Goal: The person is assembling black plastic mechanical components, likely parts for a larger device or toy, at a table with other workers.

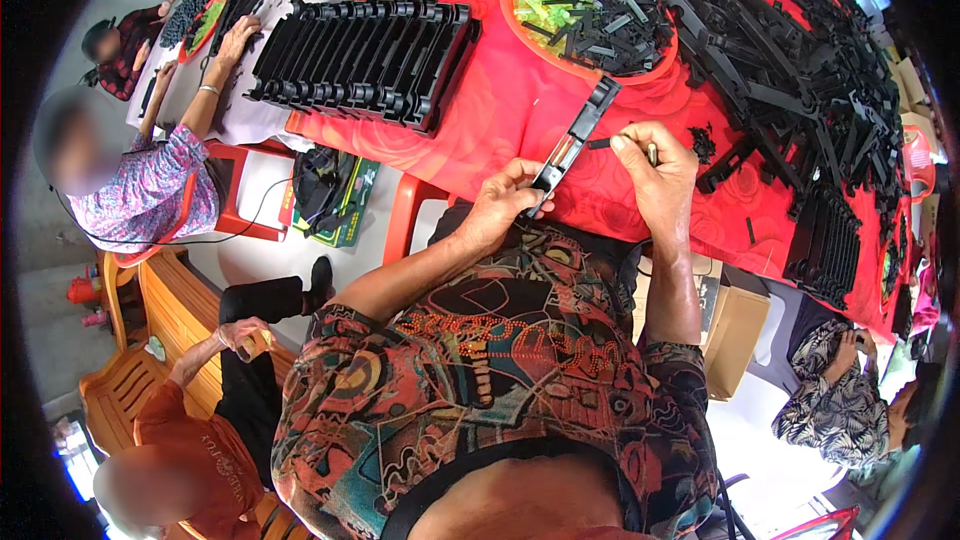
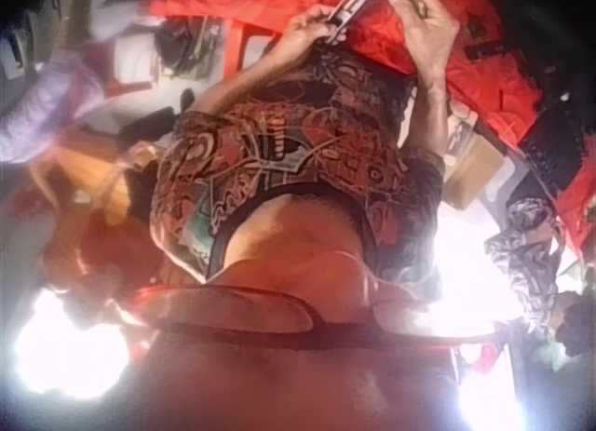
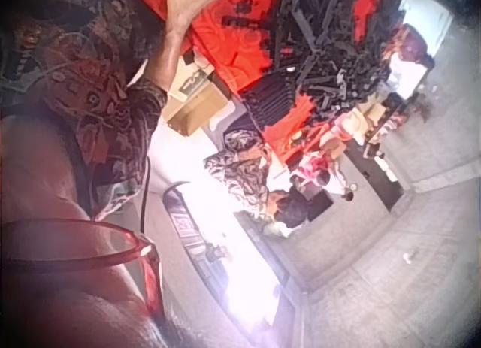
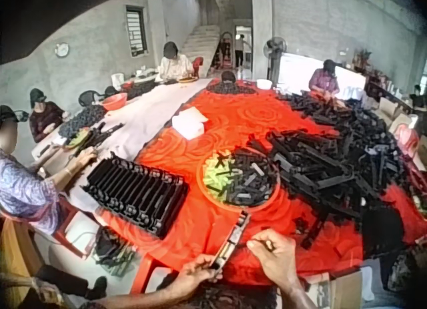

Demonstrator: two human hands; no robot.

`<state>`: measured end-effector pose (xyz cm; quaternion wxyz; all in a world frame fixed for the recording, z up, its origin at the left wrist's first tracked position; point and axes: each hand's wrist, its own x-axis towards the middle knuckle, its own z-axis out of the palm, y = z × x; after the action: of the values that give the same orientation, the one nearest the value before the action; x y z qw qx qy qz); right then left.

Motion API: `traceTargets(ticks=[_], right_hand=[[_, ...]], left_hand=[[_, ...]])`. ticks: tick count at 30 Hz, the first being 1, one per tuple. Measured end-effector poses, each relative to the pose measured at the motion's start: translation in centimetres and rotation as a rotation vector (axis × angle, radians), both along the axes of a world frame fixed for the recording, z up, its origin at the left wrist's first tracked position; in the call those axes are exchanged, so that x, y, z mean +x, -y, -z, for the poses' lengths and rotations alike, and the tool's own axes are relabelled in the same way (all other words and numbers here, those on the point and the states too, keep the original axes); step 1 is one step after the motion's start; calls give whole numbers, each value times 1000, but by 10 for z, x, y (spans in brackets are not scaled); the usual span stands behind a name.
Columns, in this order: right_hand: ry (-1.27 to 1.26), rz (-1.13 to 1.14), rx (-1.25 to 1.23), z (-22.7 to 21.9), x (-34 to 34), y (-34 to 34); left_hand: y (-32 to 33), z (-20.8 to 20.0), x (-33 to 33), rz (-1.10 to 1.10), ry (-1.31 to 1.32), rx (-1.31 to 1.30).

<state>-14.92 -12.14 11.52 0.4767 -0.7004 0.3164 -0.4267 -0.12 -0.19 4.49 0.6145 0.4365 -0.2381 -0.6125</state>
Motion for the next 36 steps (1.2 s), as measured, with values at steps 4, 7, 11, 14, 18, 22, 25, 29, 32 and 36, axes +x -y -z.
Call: traceTargets(ticks=[4, 7, 11, 14, 18, 22, 25, 29, 32, 36], right_hand=[[-94, -82, 39, 4, 2, -3], [-162, -140, 59, 6, 8, -6], [-257, -163, 38, 9, 17, -7], [-342, -163, 25, 16, 19, -3], [-373, -175, 39, 26, 19, 2], [-338, -202, 108, 37, 18, 8], [-282, -232, 133, 37, 18, 9], [-299, -237, 122, 42, 19, 10], [-368, -201, 81, 41, 20, 8], [-468, -70, -32, 32, 24, -4]], left_hand=[[-1, 3, -1, -3, 82, -13], [0, 2, -1, -2, 64, 24], [0, 6, 1, 23, 82, 26], [1, 6, 1, 42, 42, 73], [2, 4, -1, 22, -9, 56], [2, 3, -1, 27, 1, 77], [3, 3, -1, 23, 2, 98], [3, 5, 0, 30, -5, 80], [2, 9, 2, 69, 8, 85], [3, 8, 1, 49, 0, 73]])
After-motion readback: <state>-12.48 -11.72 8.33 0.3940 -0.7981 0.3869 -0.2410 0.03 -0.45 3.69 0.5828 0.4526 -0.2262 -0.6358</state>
